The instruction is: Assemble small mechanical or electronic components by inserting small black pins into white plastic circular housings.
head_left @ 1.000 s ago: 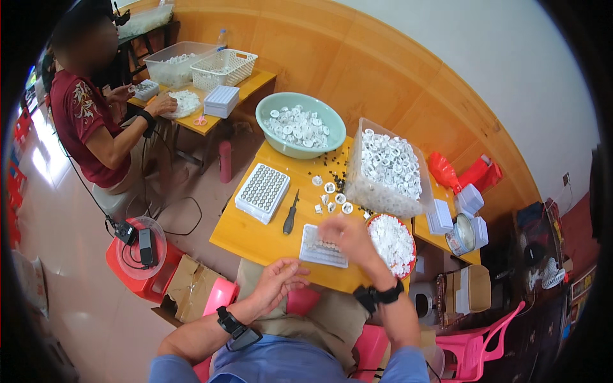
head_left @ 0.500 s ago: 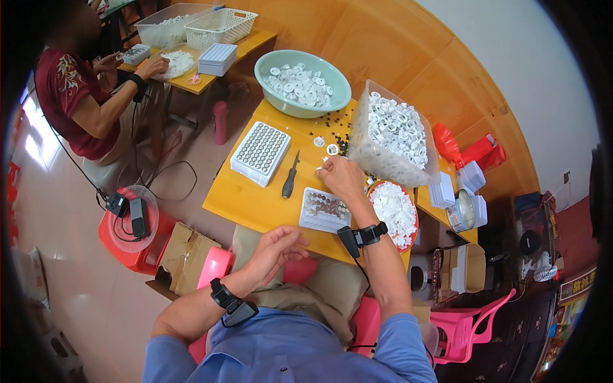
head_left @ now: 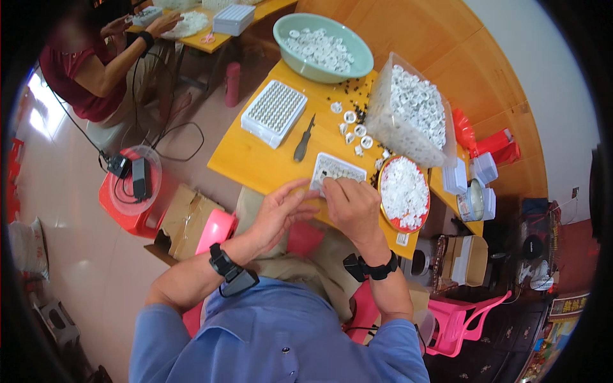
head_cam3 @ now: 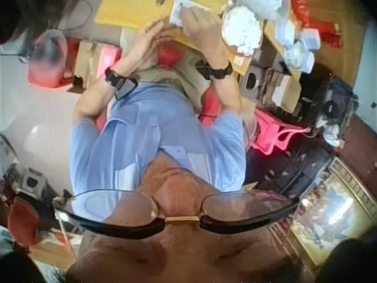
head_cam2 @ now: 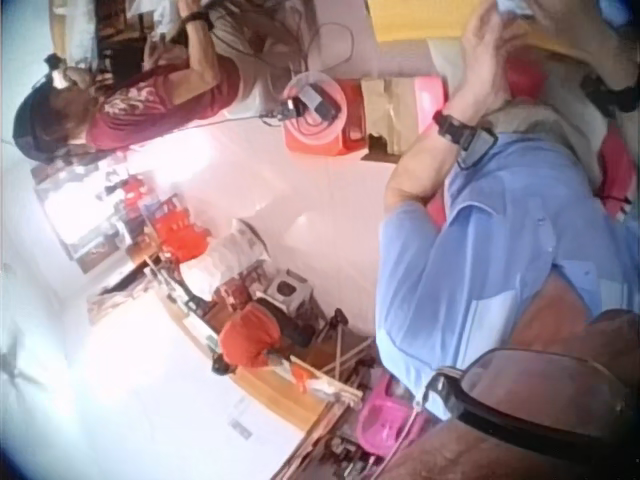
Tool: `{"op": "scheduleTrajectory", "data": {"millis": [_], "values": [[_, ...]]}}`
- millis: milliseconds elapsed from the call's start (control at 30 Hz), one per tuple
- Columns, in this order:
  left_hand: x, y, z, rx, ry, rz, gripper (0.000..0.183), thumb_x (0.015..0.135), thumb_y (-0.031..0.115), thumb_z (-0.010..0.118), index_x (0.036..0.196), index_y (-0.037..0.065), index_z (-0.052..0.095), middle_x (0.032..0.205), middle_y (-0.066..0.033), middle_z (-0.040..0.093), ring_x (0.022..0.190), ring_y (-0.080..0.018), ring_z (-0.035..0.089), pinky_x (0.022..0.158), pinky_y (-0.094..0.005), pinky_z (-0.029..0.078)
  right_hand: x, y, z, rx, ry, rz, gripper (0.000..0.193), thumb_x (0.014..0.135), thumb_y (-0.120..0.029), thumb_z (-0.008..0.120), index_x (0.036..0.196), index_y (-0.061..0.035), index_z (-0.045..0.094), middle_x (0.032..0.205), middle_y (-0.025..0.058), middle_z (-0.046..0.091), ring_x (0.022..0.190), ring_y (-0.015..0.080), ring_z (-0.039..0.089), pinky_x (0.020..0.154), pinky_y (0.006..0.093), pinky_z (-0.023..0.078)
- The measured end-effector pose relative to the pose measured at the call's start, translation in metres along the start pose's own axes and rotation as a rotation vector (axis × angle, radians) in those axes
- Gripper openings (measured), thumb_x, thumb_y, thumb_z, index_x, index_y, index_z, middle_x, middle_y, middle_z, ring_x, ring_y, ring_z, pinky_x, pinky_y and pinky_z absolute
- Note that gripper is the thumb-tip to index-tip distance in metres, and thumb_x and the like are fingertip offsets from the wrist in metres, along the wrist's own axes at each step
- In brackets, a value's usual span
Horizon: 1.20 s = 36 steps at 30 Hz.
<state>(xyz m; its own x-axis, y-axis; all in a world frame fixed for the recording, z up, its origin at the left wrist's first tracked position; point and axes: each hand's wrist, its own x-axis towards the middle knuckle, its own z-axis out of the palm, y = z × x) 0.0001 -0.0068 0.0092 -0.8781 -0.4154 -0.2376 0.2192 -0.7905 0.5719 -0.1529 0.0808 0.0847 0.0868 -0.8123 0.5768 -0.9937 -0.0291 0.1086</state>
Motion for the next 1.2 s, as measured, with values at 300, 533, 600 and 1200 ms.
{"op": "scheduleTrajectory", "data": {"millis": [300, 533, 600, 1200], "values": [[0.003, -0.007, -0.004, 0.014, -0.118, 0.026, 0.035, 0.102, 0.016, 0.052, 0.134, 0.0, 0.054, 0.119, -0.0118, 0.065, 0.103, -0.0191, 0.066, 0.089, -0.0326, 0.054, -0.036, -0.022, 0.007, 0.192, 0.006, 0.091, 0.018, 0.077, -0.009, 0.07, 0.094, -0.0069, 0.066, 0.082, 0.0036, 0.062, 0.068, 0.0188, 0.063, 0.055, 0.0319, 0.048], [0.0, -0.006, -0.009, -0.129, -0.145, -0.081, 0.032, 0.102, 0.017, 0.053, 0.13, 0.001, 0.056, 0.117, -0.0095, 0.066, 0.101, -0.0167, 0.066, 0.088, -0.0307, 0.054, -0.035, -0.025, -0.006, 0.769, -0.05, 0.581, 0.031, 0.076, -0.009, 0.078, 0.105, -0.0076, 0.068, 0.096, 0.0092, 0.066, 0.079, 0.026, 0.066, 0.061, 0.0305, 0.052], [-0.001, -0.005, -0.006, -0.123, -0.16, -0.098, 0.031, 0.101, 0.016, 0.054, 0.128, 0.001, 0.057, 0.116, -0.0104, 0.066, 0.101, -0.0157, 0.066, 0.087, -0.0306, 0.054, -0.035, -0.024, -0.007, 0.785, -0.068, 0.6, 0.032, 0.075, -0.009, 0.078, 0.106, -0.0079, 0.068, 0.097, 0.0095, 0.066, 0.081, 0.0264, 0.065, 0.063, 0.0315, 0.052], [-0.001, -0.009, -0.009, -0.053, -0.208, -0.112, 0.018, 0.098, 0.013, 0.06, 0.115, 0.006, 0.057, 0.117, -0.0101, 0.065, 0.103, -0.0202, 0.066, 0.089, -0.0335, 0.055, -0.048, 0.001, -0.005, 0.723, -0.081, 0.398, 0.033, 0.076, -0.005, 0.072, 0.108, -0.0073, 0.068, 0.102, 0.0089, 0.067, 0.098, 0.0285, 0.062, 0.083, 0.0376, 0.046]]}}
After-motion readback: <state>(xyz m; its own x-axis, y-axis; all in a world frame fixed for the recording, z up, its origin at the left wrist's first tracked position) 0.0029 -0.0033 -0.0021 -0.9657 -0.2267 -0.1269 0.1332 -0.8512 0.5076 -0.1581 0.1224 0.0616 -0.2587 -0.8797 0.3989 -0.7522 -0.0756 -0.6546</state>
